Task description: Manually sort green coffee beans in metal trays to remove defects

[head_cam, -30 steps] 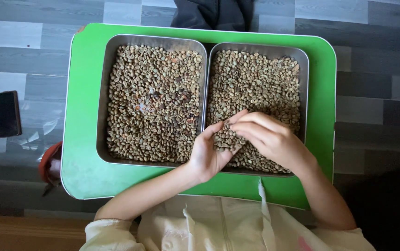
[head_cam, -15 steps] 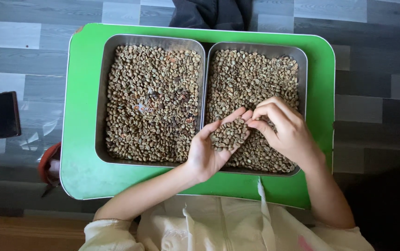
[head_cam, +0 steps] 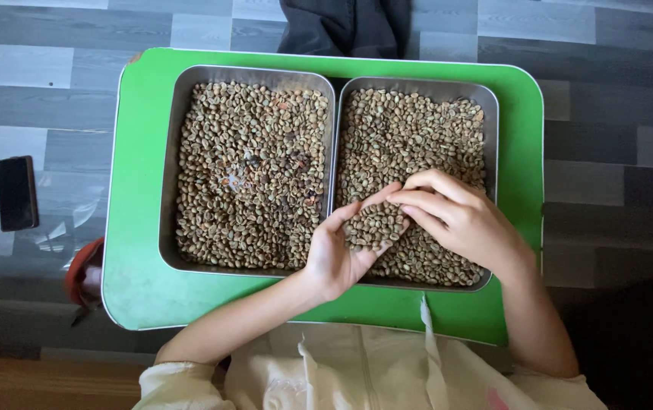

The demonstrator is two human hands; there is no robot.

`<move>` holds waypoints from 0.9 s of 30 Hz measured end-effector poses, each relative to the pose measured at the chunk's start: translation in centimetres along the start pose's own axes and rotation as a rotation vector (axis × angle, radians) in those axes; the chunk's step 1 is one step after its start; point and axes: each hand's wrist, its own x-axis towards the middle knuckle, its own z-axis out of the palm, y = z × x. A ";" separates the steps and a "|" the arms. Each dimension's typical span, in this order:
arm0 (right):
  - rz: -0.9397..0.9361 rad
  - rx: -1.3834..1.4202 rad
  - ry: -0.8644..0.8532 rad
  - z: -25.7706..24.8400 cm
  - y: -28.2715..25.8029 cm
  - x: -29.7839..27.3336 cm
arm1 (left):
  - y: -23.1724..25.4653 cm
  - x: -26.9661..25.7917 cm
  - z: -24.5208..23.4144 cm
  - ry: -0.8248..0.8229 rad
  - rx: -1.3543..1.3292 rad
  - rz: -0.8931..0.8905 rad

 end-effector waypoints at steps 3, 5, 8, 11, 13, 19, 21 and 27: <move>0.017 -0.011 0.004 0.5 0.5 -0.3 | -0.2 0.6 -0.8 0.002 0.024 -0.016; 0.030 -0.011 0.005 0.6 0.5 -0.4 | 0.0 0.4 -0.5 0.002 0.028 -0.016; 0.045 -0.014 0.010 0.4 0.8 -0.6 | 0.0 0.2 -0.2 -0.003 0.016 -0.017; 0.042 -0.037 0.029 0.4 1.4 -0.6 | 0.0 0.0 0.2 -0.003 0.005 -0.010; 0.039 -0.059 0.046 0.5 1.6 -0.7 | 0.0 0.0 0.4 -0.002 0.012 -0.007; -0.007 -0.044 0.020 -0.1 0.1 0.3 | -0.1 0.6 -1.8 0.031 0.004 -0.031; -0.020 -0.040 -0.001 0.1 0.2 0.2 | 0.0 0.5 -1.3 0.079 -0.031 -0.031; -0.010 -0.003 -0.043 0.7 1.2 -0.5 | 0.0 0.2 -0.7 0.019 0.028 -0.034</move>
